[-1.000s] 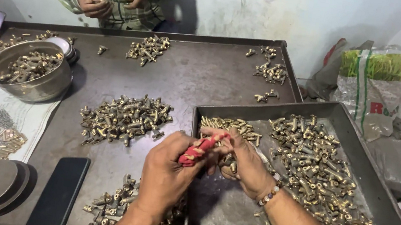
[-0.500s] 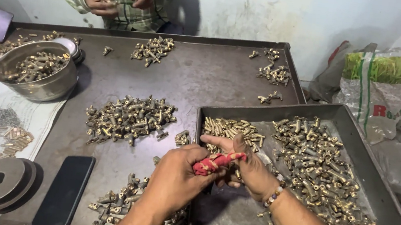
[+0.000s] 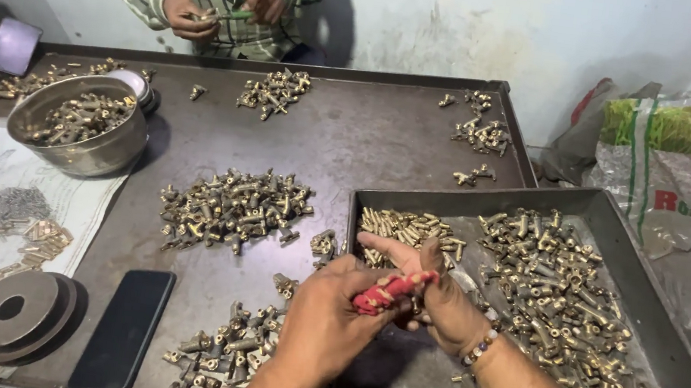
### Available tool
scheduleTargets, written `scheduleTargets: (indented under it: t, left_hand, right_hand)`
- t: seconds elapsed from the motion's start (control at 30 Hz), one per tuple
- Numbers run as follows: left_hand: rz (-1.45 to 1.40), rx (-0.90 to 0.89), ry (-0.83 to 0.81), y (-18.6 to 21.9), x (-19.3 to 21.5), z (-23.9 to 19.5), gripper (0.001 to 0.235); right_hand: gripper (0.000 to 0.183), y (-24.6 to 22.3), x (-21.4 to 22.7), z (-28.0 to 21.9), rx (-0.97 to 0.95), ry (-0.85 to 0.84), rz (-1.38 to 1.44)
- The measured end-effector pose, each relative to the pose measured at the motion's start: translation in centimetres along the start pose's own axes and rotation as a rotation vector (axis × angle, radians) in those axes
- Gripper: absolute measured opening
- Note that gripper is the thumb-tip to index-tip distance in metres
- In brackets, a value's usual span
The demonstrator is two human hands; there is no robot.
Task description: The person picks brass fittings one at a time from a tray, holds each in one hand, and uses a red-handled tap tool to thread the fitting, then places the finished piece aside. A second worker across the table performs similar work on the same parts.
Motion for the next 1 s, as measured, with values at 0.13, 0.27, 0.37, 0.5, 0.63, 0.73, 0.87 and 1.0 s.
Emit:
scheduleTargets:
  t: [0.13, 0.27, 0.37, 0.5, 0.63, 0.73, 0.87, 1.0]
  left_hand:
    - [0.077, -0.064, 0.016, -0.4, -0.1, 0.0, 0.031]
    - [0.134, 0.014, 0.040, -2.8, 1.9, 1.1, 0.029]
    - [0.255, 0.155, 0.117, -7.3, 6.0, 3.7, 0.028]
    - [0.582, 0.206, 0.110, -11.3, 10.8, 8.2, 0.025]
    - [0.626, 0.395, 0.038, -16.2, 11.8, 10.4, 0.022]
    - [0.718, 0.350, -0.016, -17.3, 10.6, 11.3, 0.028]
    - [0.790, 0.288, 0.039, -17.6, 10.2, 10.9, 0.023]
    - [0.666, 0.163, 0.205, -14.4, 10.7, 8.7, 0.026]
  right_hand:
    - [0.121, 0.8, 0.1, 0.2, -0.008, -0.023, -0.028]
    - [0.097, 2.5, 3.7, 1.1, 0.066, 0.072, -0.175]
    - [0.078, -0.7, 3.5, -0.3, -0.011, 0.220, -0.517]
    - [0.051, -4.3, 3.4, -2.5, -0.235, 0.438, -1.074]
    - [0.039, -3.3, 4.6, -2.6, -0.099, 0.506, -1.157]
    - [0.034, -3.9, 4.6, -2.7, -0.052, 0.563, -1.176]
    - [0.031, -3.3, 4.4, -2.4, -0.111, 0.552, -1.073]
    - [0.030, -3.3, 4.0, -2.2, -0.043, 0.539, -1.057]
Point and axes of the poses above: each hand's wrist, its own z-axis towards the middle knuckle, its own x-axis out of the back of the hand, y = z × x, the point moved 9 cm from there along z, towards the middle knuckle, and after that the axes turned 8 degrees about -y, right-handed, at the moved point
